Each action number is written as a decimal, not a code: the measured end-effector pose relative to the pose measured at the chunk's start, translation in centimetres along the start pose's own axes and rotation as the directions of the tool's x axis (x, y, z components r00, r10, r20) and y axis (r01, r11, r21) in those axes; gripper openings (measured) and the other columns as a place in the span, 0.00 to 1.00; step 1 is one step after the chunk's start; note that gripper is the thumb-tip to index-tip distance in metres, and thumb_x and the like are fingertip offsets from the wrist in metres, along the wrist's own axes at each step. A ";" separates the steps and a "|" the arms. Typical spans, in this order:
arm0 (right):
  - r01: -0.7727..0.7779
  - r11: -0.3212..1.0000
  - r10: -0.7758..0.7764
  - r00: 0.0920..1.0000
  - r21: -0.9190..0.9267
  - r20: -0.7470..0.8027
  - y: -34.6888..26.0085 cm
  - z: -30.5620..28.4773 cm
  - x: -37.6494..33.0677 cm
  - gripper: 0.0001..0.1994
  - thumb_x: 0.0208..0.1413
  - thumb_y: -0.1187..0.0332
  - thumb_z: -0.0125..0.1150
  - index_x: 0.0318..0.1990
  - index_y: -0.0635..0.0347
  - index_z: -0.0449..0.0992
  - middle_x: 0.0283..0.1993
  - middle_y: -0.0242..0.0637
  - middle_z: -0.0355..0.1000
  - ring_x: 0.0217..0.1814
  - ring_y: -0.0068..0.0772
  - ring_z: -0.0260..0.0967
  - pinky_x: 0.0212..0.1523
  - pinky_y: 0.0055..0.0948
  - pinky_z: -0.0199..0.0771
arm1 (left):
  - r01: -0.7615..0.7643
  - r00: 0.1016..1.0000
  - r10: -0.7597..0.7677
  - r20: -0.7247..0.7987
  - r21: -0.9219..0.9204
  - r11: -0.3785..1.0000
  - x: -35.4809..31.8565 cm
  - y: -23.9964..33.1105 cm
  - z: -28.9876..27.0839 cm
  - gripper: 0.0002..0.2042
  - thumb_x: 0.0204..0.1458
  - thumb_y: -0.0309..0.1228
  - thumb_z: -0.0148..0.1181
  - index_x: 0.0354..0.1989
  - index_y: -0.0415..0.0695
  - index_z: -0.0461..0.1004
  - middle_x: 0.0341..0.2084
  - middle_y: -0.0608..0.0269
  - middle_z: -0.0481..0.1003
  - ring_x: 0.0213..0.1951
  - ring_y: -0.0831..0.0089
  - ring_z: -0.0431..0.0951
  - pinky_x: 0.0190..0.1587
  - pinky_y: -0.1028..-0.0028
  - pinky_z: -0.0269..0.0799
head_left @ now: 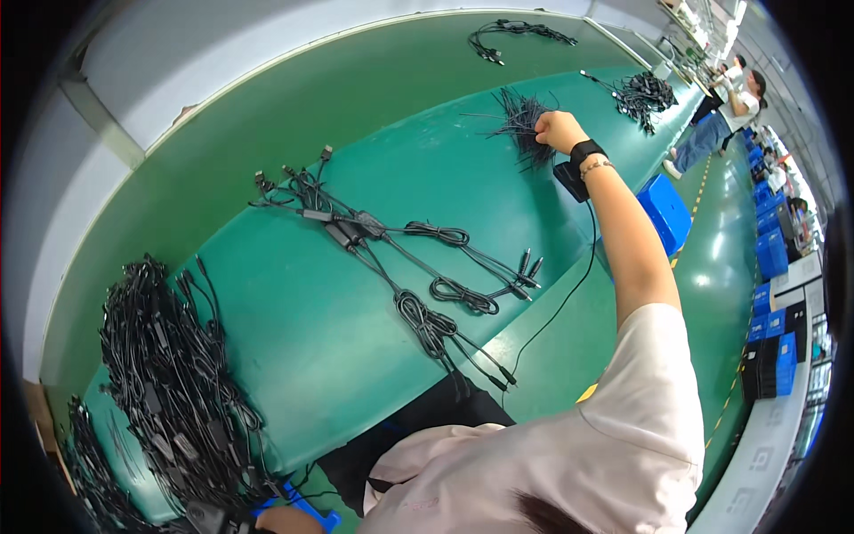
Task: Straighten and organize USB cables on an assembly line.
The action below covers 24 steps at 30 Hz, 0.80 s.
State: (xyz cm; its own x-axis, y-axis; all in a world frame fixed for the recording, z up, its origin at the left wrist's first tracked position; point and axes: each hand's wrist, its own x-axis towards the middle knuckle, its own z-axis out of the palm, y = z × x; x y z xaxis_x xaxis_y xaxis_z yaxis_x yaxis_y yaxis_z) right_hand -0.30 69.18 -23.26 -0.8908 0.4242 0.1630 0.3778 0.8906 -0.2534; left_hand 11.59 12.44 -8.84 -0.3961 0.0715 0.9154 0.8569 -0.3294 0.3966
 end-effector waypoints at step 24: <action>0.295 0.953 -0.303 0.941 -0.069 -0.154 3.0 0.7 0.6 0.05 0.42 0.73 0.57 0.29 0.62 0.74 0.31 0.41 0.72 0.35 0.41 0.69 0.39 0.32 0.68 | 0.378 0.845 -0.520 0.128 0.546 0.748 -0.8 -7.6 -4.0 0.03 0.42 0.24 0.56 0.26 0.40 0.69 0.23 0.58 0.70 0.26 0.60 0.70 0.28 0.69 0.67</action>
State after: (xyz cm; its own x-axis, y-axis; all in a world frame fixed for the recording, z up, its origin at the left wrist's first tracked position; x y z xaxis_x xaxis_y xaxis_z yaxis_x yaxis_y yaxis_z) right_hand 0.15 72.00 -24.62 -0.9133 0.1549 0.3766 0.1143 0.9852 -0.1280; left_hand 4.08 11.11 -12.82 -0.7378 0.3518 0.5761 0.6714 0.2945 0.6801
